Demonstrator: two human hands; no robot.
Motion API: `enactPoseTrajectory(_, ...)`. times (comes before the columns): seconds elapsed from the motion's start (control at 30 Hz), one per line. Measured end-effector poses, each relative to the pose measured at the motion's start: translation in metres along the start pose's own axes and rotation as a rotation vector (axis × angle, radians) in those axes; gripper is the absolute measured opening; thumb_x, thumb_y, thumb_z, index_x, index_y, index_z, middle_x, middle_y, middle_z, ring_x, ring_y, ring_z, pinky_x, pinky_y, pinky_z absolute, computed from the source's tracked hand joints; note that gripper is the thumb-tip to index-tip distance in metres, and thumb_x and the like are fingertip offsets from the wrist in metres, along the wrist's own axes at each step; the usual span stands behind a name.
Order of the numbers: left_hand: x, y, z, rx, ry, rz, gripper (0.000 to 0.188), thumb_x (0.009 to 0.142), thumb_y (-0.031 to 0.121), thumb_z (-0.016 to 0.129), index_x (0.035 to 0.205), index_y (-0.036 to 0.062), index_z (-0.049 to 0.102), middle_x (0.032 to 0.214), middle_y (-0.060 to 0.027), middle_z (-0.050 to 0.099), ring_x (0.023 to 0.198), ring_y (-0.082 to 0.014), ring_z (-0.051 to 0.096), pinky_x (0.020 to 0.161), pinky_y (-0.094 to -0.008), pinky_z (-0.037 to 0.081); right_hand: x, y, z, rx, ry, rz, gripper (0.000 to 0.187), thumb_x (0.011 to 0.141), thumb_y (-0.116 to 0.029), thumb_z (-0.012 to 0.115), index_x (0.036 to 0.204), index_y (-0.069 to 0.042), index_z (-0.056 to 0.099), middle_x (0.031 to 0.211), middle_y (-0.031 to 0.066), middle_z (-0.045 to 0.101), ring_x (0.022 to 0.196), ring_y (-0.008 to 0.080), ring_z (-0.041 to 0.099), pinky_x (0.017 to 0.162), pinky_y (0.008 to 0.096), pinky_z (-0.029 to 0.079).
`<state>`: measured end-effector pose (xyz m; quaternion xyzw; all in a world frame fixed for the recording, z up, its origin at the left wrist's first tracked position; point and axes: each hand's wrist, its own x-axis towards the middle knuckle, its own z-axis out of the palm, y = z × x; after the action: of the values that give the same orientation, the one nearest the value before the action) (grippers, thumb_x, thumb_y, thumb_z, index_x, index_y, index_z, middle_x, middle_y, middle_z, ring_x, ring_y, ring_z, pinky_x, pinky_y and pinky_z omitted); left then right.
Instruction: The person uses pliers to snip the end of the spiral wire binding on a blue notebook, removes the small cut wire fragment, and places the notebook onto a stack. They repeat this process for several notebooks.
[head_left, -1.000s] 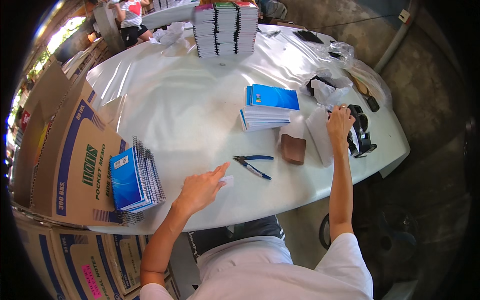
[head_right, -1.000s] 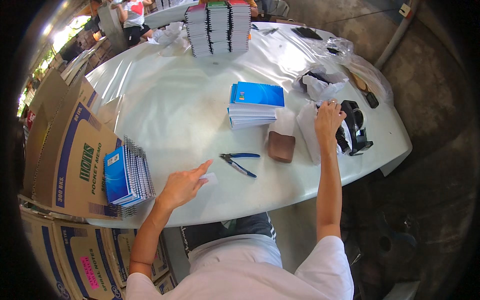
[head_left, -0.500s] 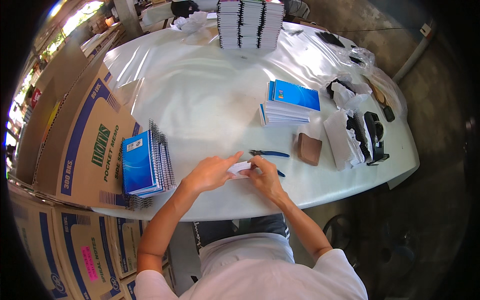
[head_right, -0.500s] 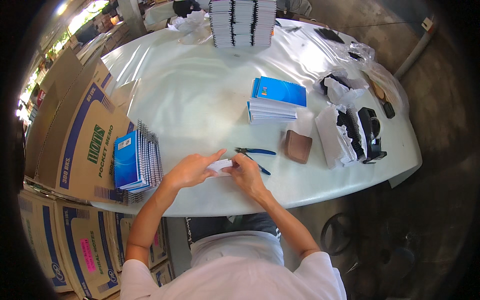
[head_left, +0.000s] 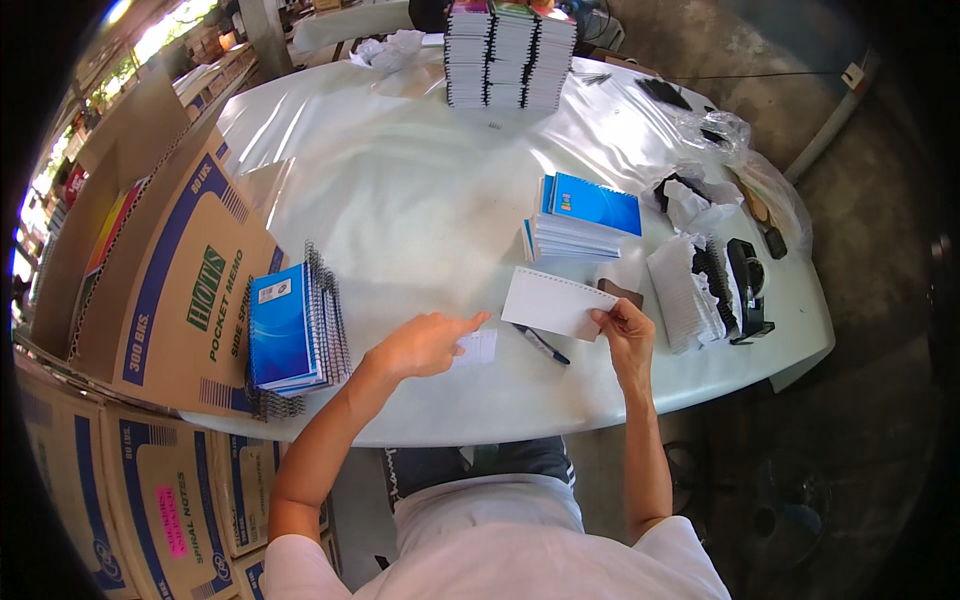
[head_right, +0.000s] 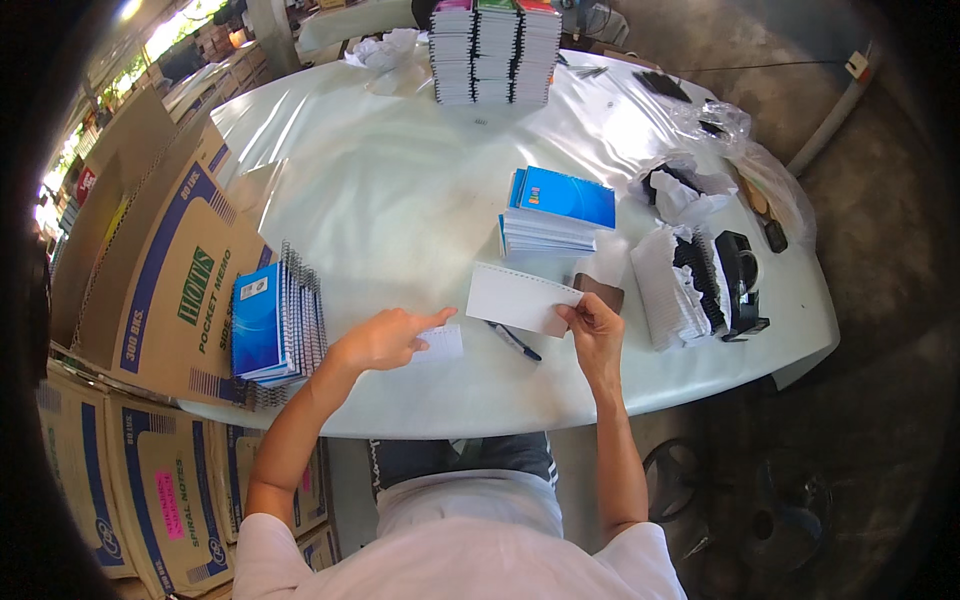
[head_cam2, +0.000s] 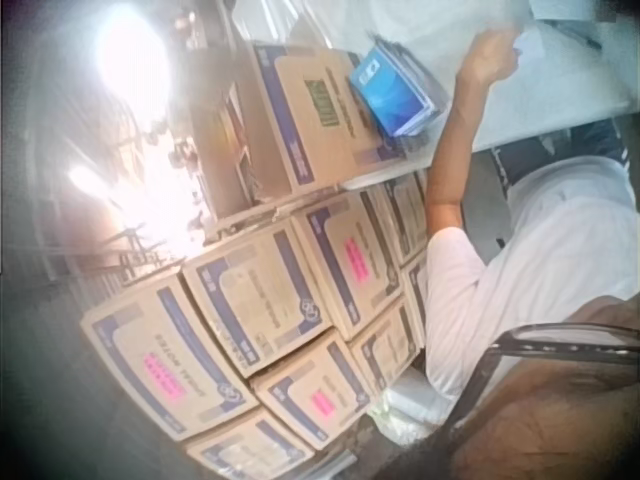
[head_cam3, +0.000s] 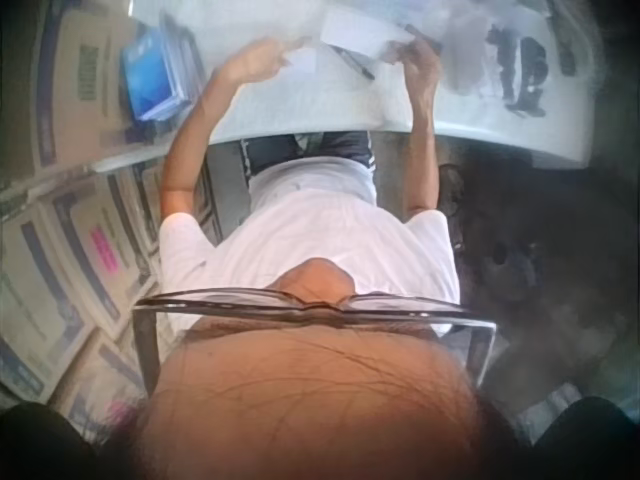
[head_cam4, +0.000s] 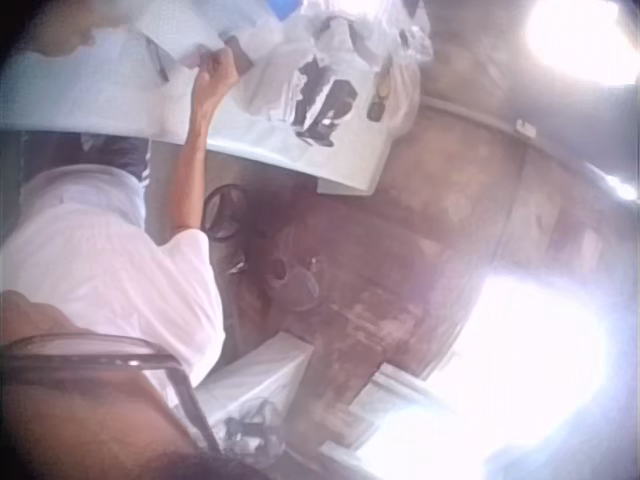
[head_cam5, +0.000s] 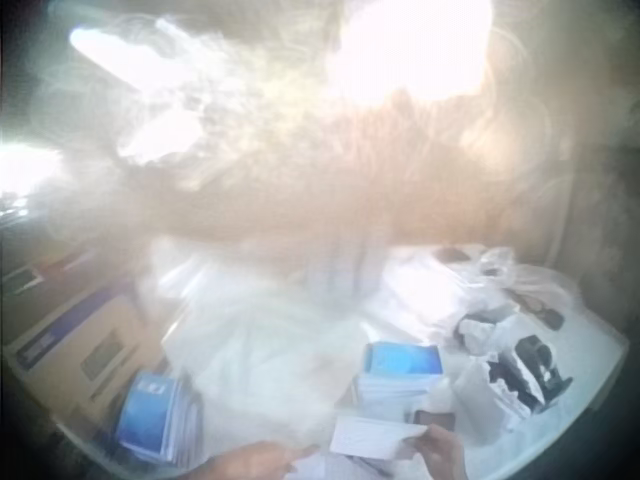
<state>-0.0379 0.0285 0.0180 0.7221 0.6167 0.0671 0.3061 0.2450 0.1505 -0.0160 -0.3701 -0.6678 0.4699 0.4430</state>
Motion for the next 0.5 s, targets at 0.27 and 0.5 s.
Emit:
enactPoseTrajectory(0.27, -0.002, 0.007, -0.003, 0.030, -0.007, -0.040, 0.068, 0.085, 0.003, 0.058, 0.149, 0.0167, 0.037, 0.096, -0.0227, 0.070, 0.082, -0.0405, 0.067, 0.076, -0.0483, 0.052, -0.001, 0.008, 0.002, 0.181, -0.105, 0.125, 0.011, 0.090, -0.010, 0.070, 0.093, -0.001, 0.065, 0.083, -0.0003, 0.065, 0.074, 0.0068, 0.057, 0.068, 0.0241, 0.046)
enactPoseTrajectory(0.5, -0.025, 0.022, 0.005, 0.451, 0.409, 0.168, 0.061, 0.084, 0.004, 0.060, 0.141, 0.0239, 0.050, 0.133, -0.0049, 0.060, 0.113, -0.0342, 0.060, 0.095, -0.0491, 0.049, -0.013, 0.007, 0.008, 0.250, 0.214, -0.126, 0.005, 0.090, 0.000, 0.067, 0.095, -0.001, 0.066, 0.092, 0.0037, 0.067, 0.085, 0.0083, 0.059, 0.078, 0.0226, 0.046)
